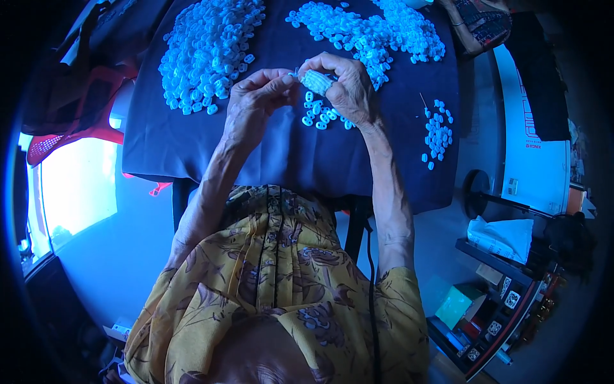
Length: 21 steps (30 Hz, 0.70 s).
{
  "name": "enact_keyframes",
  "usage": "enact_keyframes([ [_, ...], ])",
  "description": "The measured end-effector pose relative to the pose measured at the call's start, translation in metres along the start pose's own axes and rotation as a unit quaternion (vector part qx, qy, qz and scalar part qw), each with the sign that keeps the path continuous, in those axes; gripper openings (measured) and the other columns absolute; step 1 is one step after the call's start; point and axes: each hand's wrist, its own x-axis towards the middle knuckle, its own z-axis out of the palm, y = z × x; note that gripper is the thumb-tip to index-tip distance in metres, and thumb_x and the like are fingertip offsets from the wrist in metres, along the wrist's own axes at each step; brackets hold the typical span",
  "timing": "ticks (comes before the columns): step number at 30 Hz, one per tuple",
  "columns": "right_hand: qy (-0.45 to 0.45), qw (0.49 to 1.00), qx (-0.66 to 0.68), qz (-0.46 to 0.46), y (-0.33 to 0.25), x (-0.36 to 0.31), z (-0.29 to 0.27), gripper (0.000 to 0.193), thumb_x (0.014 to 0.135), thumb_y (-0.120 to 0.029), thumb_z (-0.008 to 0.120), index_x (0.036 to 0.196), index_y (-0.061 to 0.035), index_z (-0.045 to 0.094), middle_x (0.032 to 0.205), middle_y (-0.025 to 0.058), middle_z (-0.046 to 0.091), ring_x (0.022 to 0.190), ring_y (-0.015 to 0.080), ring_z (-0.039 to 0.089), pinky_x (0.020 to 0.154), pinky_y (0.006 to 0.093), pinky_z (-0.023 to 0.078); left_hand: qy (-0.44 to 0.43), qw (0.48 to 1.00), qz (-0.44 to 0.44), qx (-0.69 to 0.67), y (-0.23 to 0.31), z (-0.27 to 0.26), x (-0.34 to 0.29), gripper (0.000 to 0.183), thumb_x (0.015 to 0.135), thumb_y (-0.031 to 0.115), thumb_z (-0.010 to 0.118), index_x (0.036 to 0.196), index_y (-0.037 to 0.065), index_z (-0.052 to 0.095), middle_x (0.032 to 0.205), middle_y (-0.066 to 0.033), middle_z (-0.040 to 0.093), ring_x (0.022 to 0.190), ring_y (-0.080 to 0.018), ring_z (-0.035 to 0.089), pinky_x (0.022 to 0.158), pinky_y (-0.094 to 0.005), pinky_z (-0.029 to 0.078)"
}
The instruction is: The person sorts small white plastic components by hand, placing them into a container on a table.
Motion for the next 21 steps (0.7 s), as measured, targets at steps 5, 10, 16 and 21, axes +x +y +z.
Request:
enact_keyframes([
  [5,-0.021,1.0,-0.006,0.016,0.001,-0.001,0.003,0.018,0.072,-0.014,0.051,0.083,-0.0014,0.058,0.08,0.0026,0.059,0.076,0.0091,0.055,0.072,0.0223,0.043,0.004,1.0,-0.01,-0.026,-0.002,-0.002,0.002,0.018,0.079,0.016,0.06,0.083,-0.001,0.059,0.074,-0.0065,0.059,0.066,-0.0127,0.057,0.067,-0.0268,0.047],
  [10,-0.001,0.999,-0.026,0.03,-0.003,-0.002,0.007,0.019,0.072,-0.015,0.052,0.083,-0.0011,0.057,0.08,0.003,0.059,0.077,0.0095,0.055,0.072,0.0234,0.043,-0.016,0.999,0.006,-0.04,-0.008,-0.006,0.006,0.016,0.079,0.016,0.059,0.084,0.0,0.058,0.074,-0.0059,0.06,0.066,-0.0127,0.058,0.068,-0.028,0.048],
  [16,0.066,0.997,-0.03,-0.014,0.006,0.0,0.014,0.01,0.074,-0.01,0.058,0.081,-0.0023,0.059,0.073,0.0043,0.061,0.064,0.0089,0.055,0.057,0.0234,0.043,-0.002,0.996,-0.013,-0.083,-0.003,0.0,0.002,0.017,0.08,0.014,0.059,0.088,-0.001,0.057,0.078,-0.0076,0.059,0.068,-0.0141,0.056,0.067,-0.0268,0.046],
  [21,0.125,0.99,-0.042,0.044,-0.003,-0.006,0.025,0.011,0.075,-0.01,0.058,0.083,-0.0024,0.06,0.073,0.0057,0.061,0.066,0.0115,0.056,0.059,0.0245,0.044,0.011,0.996,0.036,-0.076,-0.008,0.001,0.003,0.017,0.076,0.008,0.063,0.088,-0.003,0.058,0.079,-0.0076,0.061,0.07,-0.0143,0.06,0.067,-0.0249,0.048],
])
